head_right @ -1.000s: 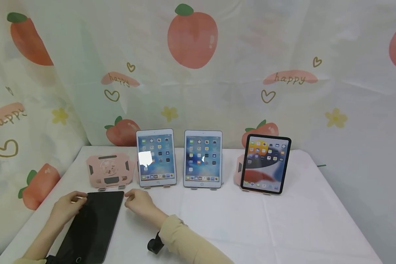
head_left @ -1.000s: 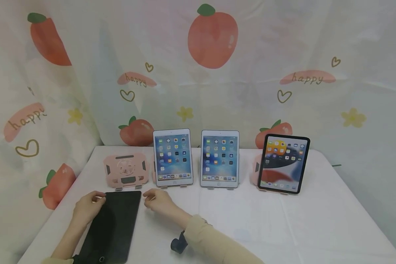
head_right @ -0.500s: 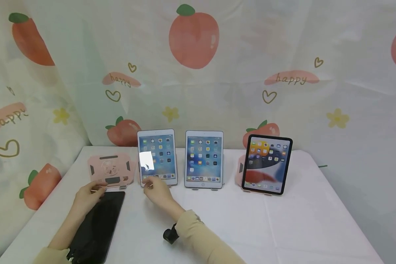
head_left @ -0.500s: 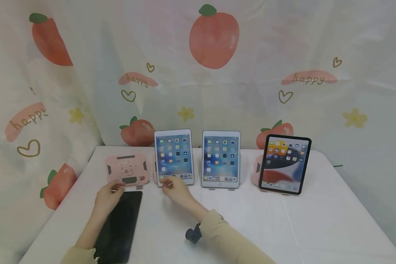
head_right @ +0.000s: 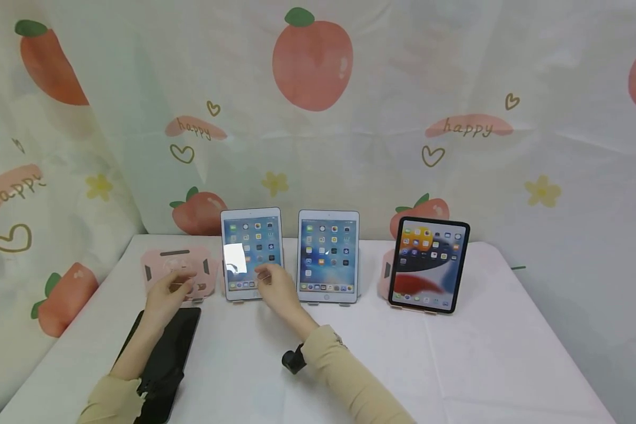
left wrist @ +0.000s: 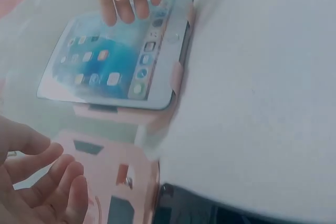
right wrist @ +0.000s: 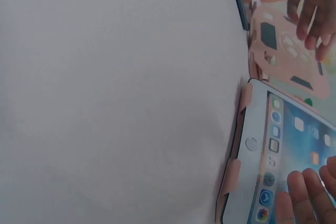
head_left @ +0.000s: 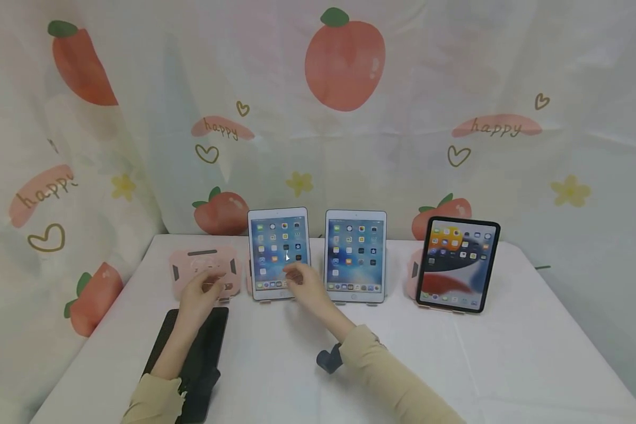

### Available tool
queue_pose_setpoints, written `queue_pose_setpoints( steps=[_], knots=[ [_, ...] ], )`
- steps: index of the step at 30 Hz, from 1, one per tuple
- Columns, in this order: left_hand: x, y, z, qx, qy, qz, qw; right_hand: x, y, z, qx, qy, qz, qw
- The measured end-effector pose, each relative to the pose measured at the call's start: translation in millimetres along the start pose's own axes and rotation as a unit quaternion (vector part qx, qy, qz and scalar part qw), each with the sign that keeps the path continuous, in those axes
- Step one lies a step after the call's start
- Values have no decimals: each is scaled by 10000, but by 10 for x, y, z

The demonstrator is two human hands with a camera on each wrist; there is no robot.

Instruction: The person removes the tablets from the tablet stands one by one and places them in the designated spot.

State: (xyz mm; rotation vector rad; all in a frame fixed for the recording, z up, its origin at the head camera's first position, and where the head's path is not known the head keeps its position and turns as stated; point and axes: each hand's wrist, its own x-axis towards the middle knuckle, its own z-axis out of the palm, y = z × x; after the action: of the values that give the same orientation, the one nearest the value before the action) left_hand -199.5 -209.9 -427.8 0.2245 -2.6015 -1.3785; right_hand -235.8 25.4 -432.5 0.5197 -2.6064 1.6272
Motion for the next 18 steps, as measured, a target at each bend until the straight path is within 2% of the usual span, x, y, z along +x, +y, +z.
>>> queue_pose_setpoints(
  steps=[5, 12, 18],
  knots=[
    [76, 86, 73, -165, 0, 2, 9999, 45, 10, -108, -97, 284, -48, 9995],
    [186, 196, 151, -119, 178, 281, 9994, 151, -9, -251, -291, 642, -144, 9974],
    [288, 270, 218, -171, 377, 484, 9980, 230, -56, -360, -328, 716, -178, 9967]
  ],
)
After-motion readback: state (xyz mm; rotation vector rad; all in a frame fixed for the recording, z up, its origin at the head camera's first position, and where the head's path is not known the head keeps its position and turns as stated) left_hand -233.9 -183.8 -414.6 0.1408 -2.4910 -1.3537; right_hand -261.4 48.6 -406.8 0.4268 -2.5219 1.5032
